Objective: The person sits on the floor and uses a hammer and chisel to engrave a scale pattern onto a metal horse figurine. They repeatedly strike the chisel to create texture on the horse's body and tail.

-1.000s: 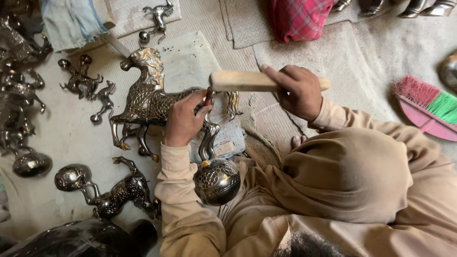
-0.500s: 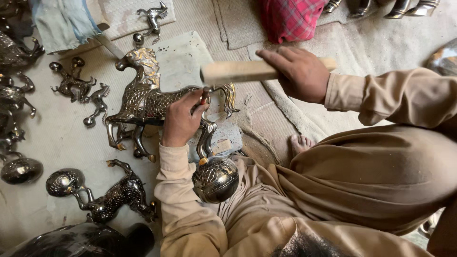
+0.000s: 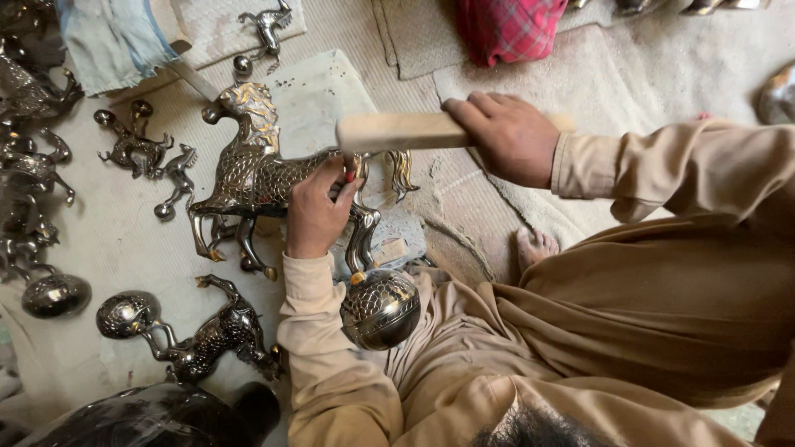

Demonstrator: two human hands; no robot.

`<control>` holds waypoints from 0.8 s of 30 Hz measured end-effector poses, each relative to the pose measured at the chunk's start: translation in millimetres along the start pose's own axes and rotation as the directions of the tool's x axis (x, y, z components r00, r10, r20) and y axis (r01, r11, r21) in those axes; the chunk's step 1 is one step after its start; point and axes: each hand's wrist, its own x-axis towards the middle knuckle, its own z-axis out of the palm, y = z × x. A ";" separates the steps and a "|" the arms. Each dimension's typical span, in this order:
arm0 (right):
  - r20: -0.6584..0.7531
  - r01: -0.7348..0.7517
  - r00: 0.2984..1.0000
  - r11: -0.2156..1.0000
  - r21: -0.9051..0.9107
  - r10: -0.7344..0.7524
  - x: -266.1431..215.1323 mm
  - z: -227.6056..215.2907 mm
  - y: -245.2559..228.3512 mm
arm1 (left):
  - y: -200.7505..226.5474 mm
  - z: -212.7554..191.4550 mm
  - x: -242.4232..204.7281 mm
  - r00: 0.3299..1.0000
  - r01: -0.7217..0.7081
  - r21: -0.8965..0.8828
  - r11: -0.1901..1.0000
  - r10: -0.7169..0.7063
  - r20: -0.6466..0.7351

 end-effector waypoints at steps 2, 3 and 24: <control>0.071 -0.007 0.997 0.997 -0.083 0.013 0.7 -2.3 2.1 | 0.5 -0.8 -1.3 0.998 0.065 0.041 0.997 -0.066 0.015; 0.103 -0.001 0.995 0.992 -0.130 0.014 3.1 -4.5 3.5 | 0.8 -1.3 -0.2 0.999 0.036 0.013 0.999 -0.036 0.006; -0.096 -0.029 0.994 0.970 0.241 0.054 10.8 -0.1 -0.9 | -8.1 9.1 -2.0 0.997 0.069 -0.066 0.995 -0.071 -0.029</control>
